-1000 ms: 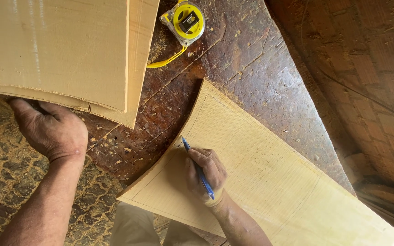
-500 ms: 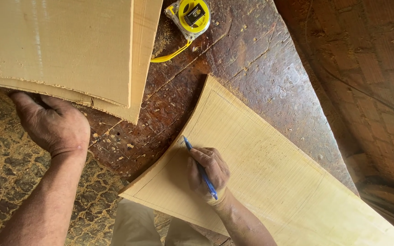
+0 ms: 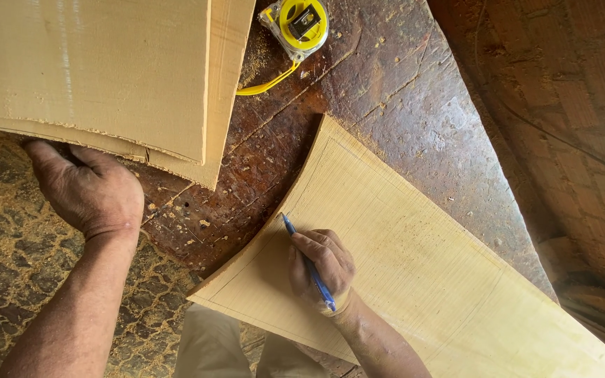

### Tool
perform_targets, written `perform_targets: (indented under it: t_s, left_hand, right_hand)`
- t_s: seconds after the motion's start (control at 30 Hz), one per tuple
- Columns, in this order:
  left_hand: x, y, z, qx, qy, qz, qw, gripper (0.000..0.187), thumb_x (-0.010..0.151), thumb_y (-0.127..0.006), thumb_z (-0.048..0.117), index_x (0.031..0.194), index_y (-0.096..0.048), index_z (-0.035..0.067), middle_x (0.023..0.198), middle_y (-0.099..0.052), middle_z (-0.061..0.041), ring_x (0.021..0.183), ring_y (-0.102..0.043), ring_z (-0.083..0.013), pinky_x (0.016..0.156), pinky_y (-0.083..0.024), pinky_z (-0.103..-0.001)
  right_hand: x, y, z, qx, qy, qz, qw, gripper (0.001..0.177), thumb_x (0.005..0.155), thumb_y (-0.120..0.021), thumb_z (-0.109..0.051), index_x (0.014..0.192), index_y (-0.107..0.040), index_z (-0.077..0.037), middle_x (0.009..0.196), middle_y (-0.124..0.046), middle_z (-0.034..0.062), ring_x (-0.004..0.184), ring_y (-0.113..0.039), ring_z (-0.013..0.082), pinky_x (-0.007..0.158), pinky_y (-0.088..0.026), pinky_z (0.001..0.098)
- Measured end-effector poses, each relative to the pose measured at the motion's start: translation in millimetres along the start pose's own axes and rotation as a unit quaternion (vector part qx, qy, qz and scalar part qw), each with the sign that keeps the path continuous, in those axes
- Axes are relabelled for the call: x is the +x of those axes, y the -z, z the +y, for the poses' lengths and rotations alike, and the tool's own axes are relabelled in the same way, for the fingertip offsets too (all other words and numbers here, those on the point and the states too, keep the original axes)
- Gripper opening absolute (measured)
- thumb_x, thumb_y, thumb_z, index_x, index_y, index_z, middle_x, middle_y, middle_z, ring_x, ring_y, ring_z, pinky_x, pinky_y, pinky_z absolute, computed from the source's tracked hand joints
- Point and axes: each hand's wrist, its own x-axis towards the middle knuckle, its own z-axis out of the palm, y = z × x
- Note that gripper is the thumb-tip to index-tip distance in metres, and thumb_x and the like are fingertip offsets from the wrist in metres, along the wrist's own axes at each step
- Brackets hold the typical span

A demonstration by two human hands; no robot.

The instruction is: The person cuts a curved wooden board with a jigsaw, then uses a compass and a pen to mark lines on another board. Finally, they draw a border on a smaller wooden piece with a pen.

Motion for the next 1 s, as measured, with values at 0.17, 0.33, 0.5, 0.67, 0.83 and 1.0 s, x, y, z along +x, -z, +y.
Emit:
perform_targets:
  t_s: [0.17,0.33,0.5,0.67,0.83,1.0]
  left_hand:
    - [0,-6,-16,-0.035,-0.014,-0.001,0.999,0.05,0.119,-0.037,0.01,0.166,-0.021,0.004,0.159,-0.047,-0.023,0.146,-0.055,-0.028,0.126,-0.048,-0.042]
    - [-3,-8,-24,-0.052,-0.082,0.007,0.995,0.05,0.12,-0.034,0.006,0.164,-0.01,0.003,0.165,-0.038,-0.026,0.151,-0.049,-0.0291,0.128,-0.043,-0.042]
    - [-1,-12,-26,-0.05,-0.046,0.009,0.998,0.054,0.118,-0.037,0.008,0.166,-0.014,0.004,0.164,-0.041,-0.024,0.154,-0.055,-0.029,0.127,-0.045,-0.042]
    - [1,-5,-5,-0.038,-0.017,-0.003,0.999,0.047,0.12,-0.039,0.011,0.163,-0.021,0.006,0.163,-0.045,-0.022,0.147,-0.055,-0.0278,0.128,-0.046,-0.041]
    - [0,-6,-20,-0.049,-0.005,-0.003,0.999,0.05,0.118,-0.038,0.011,0.165,-0.022,0.003,0.16,-0.045,-0.023,0.145,-0.053,-0.0273,0.129,-0.044,-0.041]
    - [2,-3,-7,-0.064,0.001,-0.013,0.998,0.05,0.116,-0.037,0.01,0.163,-0.023,0.003,0.159,-0.046,-0.022,0.148,-0.055,-0.028,0.127,-0.046,-0.042]
  right_hand:
    - [1,2,2,0.014,0.015,-0.006,1.0,0.023,0.082,-0.069,0.014,0.101,-0.063,0.003,0.087,-0.071,0.0166,0.077,-0.074,0.0255,0.064,-0.059,0.0333]
    - [-17,-5,5,0.004,0.012,0.005,1.0,0.023,0.083,-0.069,0.015,0.102,-0.062,0.003,0.087,-0.071,0.0175,0.077,-0.073,0.0257,0.063,-0.058,0.0332]
    - [-46,-17,3,-0.008,0.002,0.051,0.999,0.023,0.083,-0.07,0.014,0.102,-0.062,0.002,0.091,-0.074,0.0195,0.075,-0.075,0.023,0.064,-0.061,0.0308]
    - [-25,-9,-13,-0.005,-0.028,0.038,0.999,0.024,0.084,-0.071,0.014,0.104,-0.063,0.004,0.094,-0.073,0.0207,0.082,-0.076,0.0277,0.068,-0.062,0.0334]
    - [-25,-11,-13,0.003,-0.031,0.021,0.999,0.026,0.083,-0.073,0.014,0.106,-0.063,0.006,0.096,-0.073,0.0215,0.085,-0.076,0.0294,0.071,-0.062,0.0343]
    - [-28,-13,-11,-0.003,-0.027,0.016,0.999,0.026,0.084,-0.073,0.015,0.106,-0.063,0.005,0.096,-0.073,0.0206,0.086,-0.076,0.0286,0.07,-0.062,0.0339]
